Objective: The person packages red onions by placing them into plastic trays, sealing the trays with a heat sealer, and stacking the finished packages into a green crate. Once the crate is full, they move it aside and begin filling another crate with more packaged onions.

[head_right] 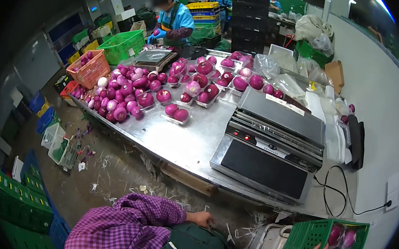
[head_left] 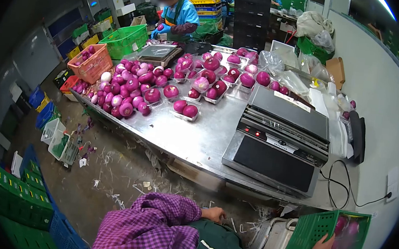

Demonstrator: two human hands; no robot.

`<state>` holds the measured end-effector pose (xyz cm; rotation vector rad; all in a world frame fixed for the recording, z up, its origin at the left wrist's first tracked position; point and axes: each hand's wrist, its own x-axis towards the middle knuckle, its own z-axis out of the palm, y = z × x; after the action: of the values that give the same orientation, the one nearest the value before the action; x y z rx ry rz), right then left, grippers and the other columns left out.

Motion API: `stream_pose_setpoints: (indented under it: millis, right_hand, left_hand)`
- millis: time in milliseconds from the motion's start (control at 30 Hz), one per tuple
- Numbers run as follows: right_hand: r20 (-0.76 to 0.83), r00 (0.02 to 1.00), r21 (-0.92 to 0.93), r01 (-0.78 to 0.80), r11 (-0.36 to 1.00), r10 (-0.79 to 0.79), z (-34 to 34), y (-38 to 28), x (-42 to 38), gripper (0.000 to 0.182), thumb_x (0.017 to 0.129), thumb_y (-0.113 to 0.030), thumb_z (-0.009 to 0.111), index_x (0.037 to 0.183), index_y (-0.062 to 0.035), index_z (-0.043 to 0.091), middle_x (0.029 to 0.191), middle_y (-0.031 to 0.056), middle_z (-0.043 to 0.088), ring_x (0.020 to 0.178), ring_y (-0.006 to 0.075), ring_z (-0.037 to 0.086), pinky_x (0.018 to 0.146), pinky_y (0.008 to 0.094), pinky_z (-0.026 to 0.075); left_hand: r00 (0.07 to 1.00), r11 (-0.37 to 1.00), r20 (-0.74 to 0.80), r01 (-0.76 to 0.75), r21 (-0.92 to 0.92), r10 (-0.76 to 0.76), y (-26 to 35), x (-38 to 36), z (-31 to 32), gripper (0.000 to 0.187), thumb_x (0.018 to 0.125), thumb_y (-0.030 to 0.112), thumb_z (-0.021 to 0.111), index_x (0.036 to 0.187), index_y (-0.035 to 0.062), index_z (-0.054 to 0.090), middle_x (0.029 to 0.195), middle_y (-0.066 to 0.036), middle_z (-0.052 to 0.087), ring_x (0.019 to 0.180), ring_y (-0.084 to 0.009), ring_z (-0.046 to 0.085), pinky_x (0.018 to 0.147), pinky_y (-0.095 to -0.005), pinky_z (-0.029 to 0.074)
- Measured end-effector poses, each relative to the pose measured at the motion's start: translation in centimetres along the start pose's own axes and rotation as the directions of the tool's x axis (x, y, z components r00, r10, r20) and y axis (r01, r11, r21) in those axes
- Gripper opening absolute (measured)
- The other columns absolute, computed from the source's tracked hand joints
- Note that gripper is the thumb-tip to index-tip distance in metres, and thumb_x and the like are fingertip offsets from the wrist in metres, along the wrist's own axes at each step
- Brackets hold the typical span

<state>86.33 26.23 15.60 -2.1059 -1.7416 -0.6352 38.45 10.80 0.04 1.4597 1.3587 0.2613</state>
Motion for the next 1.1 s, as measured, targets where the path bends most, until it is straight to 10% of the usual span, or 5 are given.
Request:
stream_pose_setpoints:
  millis: [700,900,1033,1100]
  right_hand:
    - [0.044,0.996,-0.053,-0.069,0.996,0.072,-0.6,-1.2,0.2,0.043,0.091,-0.035,0.049,0.119,-0.0022,0.053,0.113,0.0161,0.058,0.098,0.0310,0.058,0.080,0.0373,0.047]
    - [0.013,0.999,0.306,0.031,0.952,-0.037,-2.8,-2.6,-0.4,0.059,0.071,-0.023,0.070,0.121,0.0006,0.049,0.118,0.0210,0.054,0.108,0.0349,0.052,0.093,0.0391,0.039]
    - [0.046,0.996,0.265,0.061,0.962,-0.076,-7.8,-3.2,-2.5,0.044,0.070,-0.022,0.068,0.109,-0.0042,0.058,0.120,0.0209,0.051,0.113,0.0361,0.046,0.095,0.0431,0.036]
    - [0.223,0.968,0.559,-0.030,0.828,-0.116,-8.7,-2.1,-5.0,0.039,0.073,-0.019,0.065,0.109,-0.0042,0.057,0.115,0.0166,0.054,0.106,0.0337,0.050,0.090,0.0412,0.041]
  left_hand:
    - [0.994,1.000,-0.109,0.003,0.023,-0.001,-3.2,-0.5,-1.2,0.035,0.074,0.029,0.065,0.099,0.0046,0.065,0.089,-0.018,0.066,0.084,-0.0324,0.063,0.075,-0.0387,0.049]
    - [0.997,0.998,-0.059,0.053,-0.025,-0.055,-0.1,-0.1,-1.1,0.029,0.079,0.025,0.060,0.101,0.0060,0.064,0.091,-0.018,0.065,0.085,-0.0317,0.063,0.077,-0.0391,0.049]
    - [0.994,0.995,0.041,-0.100,-0.011,0.100,-2.4,4.2,2.1,0.030,0.081,0.021,0.061,0.106,0.0043,0.061,0.091,-0.016,0.066,0.079,-0.0255,0.064,0.073,-0.0338,0.049]
    - [0.977,0.997,0.197,-0.076,-0.014,0.077,-0.1,5.9,2.6,0.031,0.081,0.019,0.062,0.108,0.0027,0.060,0.091,-0.015,0.066,0.078,-0.0225,0.064,0.073,-0.0317,0.049]
